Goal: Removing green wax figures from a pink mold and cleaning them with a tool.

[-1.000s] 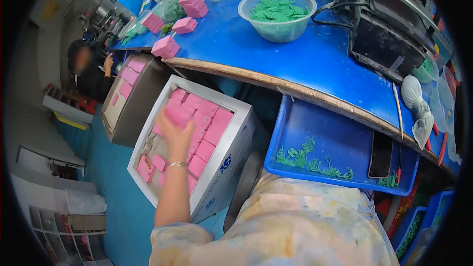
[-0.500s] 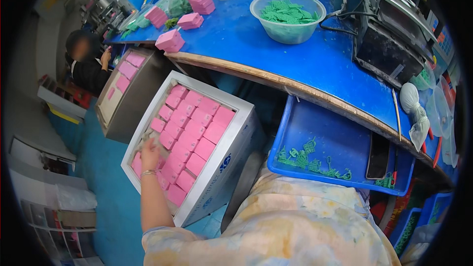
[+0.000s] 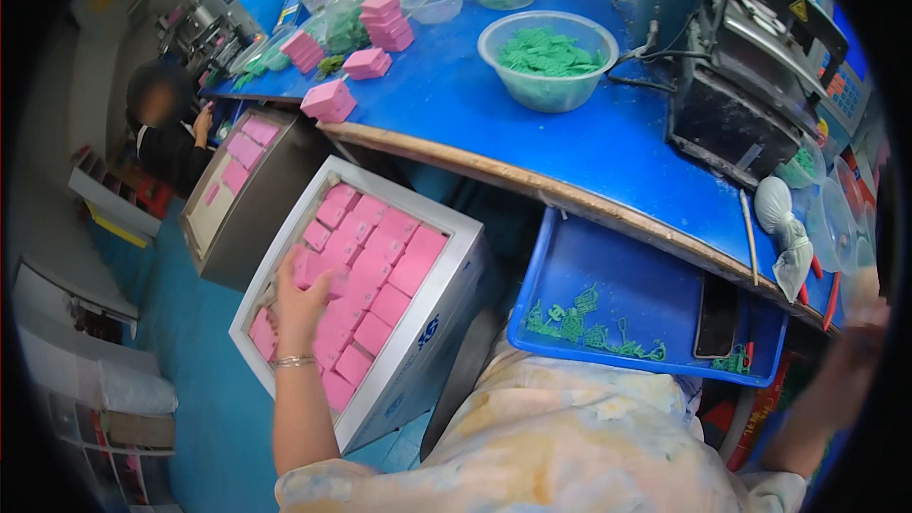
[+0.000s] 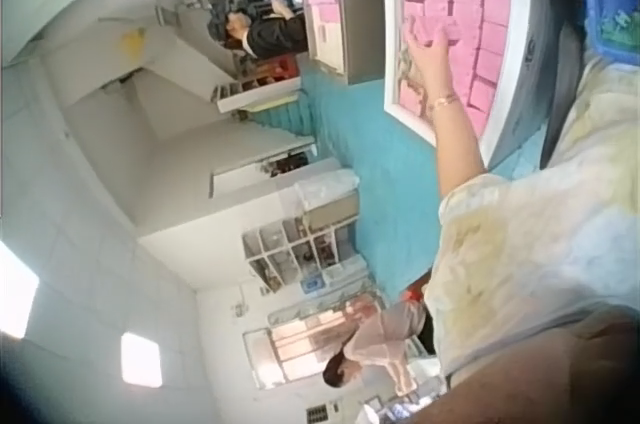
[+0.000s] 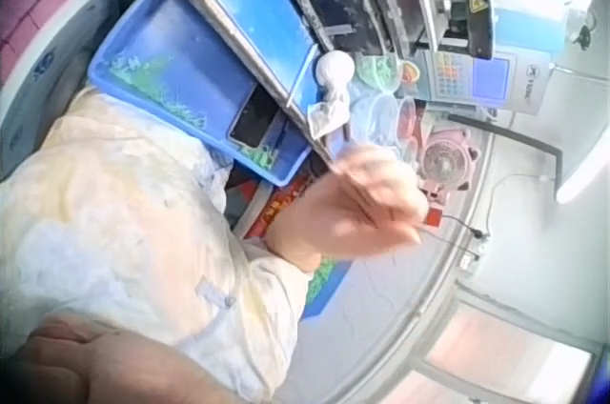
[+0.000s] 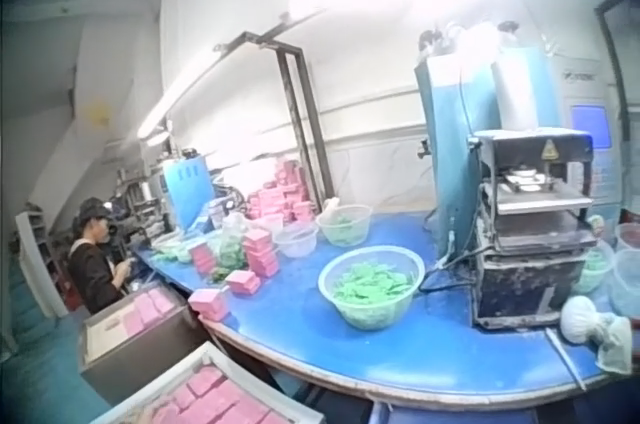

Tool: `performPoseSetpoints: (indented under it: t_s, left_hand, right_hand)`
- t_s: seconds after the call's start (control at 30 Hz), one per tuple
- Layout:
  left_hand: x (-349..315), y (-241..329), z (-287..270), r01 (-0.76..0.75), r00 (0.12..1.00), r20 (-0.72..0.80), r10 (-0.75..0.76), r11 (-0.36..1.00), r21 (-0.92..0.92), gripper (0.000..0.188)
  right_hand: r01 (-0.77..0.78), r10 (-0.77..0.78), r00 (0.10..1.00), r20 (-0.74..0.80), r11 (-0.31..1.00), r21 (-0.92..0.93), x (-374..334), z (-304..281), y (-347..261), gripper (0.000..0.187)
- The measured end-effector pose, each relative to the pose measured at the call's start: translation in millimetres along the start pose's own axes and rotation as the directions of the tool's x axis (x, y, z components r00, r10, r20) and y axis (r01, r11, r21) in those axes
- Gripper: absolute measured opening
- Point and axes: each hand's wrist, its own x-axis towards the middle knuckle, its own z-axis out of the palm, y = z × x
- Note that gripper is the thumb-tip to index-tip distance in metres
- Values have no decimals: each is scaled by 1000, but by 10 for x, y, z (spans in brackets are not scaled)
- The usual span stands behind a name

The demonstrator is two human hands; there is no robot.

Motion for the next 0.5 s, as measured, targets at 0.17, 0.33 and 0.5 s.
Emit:
performPoseSetpoints:
  t_s: [0.17,0.33,0.5]
  left_hand:
    - [-697,1143,1028,-99,793,397,463,740,-665,70]
    - [-1233,1725,1723,-674,371,338,865,501,-542,62]
    - [-1373,1822,1944,-544,206,526,825,543,-639,54]
  right_hand:
    - [-820,719,572,395,509,262,-829,757,680,14]
    - [-814,625,556,548,277,510,-947,1062,845,39]
    - [-793,699,599,391,586,167,-956,906,887,44]
